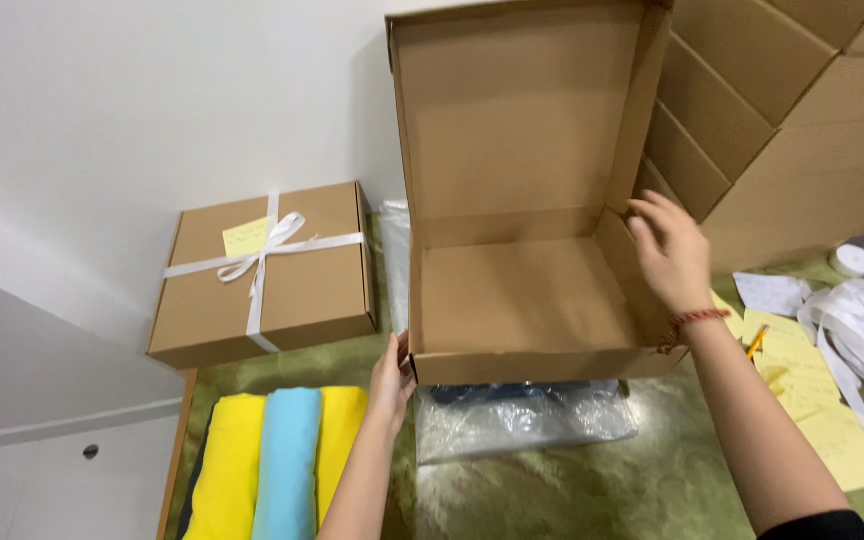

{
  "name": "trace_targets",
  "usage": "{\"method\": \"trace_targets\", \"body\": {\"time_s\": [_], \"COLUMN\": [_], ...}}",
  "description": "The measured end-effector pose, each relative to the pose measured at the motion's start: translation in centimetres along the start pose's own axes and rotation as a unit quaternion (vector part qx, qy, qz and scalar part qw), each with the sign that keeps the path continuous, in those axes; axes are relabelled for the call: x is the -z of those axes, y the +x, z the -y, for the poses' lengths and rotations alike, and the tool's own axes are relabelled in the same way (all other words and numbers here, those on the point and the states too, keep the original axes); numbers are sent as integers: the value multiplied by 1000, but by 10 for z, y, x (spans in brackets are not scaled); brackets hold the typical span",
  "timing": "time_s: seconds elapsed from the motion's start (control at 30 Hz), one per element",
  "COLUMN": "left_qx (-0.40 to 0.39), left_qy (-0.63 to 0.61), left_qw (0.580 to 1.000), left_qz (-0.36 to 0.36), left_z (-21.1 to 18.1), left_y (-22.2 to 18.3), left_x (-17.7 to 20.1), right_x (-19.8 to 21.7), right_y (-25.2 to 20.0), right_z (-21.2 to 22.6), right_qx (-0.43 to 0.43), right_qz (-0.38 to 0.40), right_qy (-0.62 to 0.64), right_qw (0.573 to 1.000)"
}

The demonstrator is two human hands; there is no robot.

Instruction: Packing a garment into a plastic bag and cardboard box, then tying a white ribbon around the box.

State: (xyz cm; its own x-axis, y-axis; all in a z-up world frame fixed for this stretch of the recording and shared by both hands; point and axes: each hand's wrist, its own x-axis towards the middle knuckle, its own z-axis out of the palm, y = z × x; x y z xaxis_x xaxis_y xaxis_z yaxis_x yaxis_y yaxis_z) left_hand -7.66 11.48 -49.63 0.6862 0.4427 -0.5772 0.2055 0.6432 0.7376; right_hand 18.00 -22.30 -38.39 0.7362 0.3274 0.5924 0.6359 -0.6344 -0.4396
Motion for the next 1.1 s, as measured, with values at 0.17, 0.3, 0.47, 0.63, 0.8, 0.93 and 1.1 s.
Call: {"method": "trace_targets", "body": {"time_s": [0.17, 0.3, 0.47, 0.63, 0.8, 0.93, 1.1], "left_qx": [-42, -72, -32, -22, -45, -52, -30], "left_qy": [59, 186, 152, 226, 327, 275, 279], "left_qw": [996, 972, 983, 968, 940, 958, 960], "left_qz": [-48, -123, -96, -103, -83, -57, -4], "left_z": [42, 93, 113, 126, 123, 138, 157], "left_y": [-50, -75, -71, -29, -48, -67, -118], "left_x": [27, 58, 70, 80, 72, 94, 116], "right_x": [27, -3, -37, -52, -25, 20, 63], "right_y": [-167, -253, -261, -260, -260, -277, -320], "right_z": [-16, -46, -72, -83, -88, -60, -44], "right_qx": [-287, -536, -500, -428, -411, -455, -478], "right_qz": [-54, 193, 249, 336, 360, 352, 396], "right_qy": [60, 214, 145, 35, 98, 178, 229], "right_qw": [955, 793, 817, 838, 832, 798, 750]}}
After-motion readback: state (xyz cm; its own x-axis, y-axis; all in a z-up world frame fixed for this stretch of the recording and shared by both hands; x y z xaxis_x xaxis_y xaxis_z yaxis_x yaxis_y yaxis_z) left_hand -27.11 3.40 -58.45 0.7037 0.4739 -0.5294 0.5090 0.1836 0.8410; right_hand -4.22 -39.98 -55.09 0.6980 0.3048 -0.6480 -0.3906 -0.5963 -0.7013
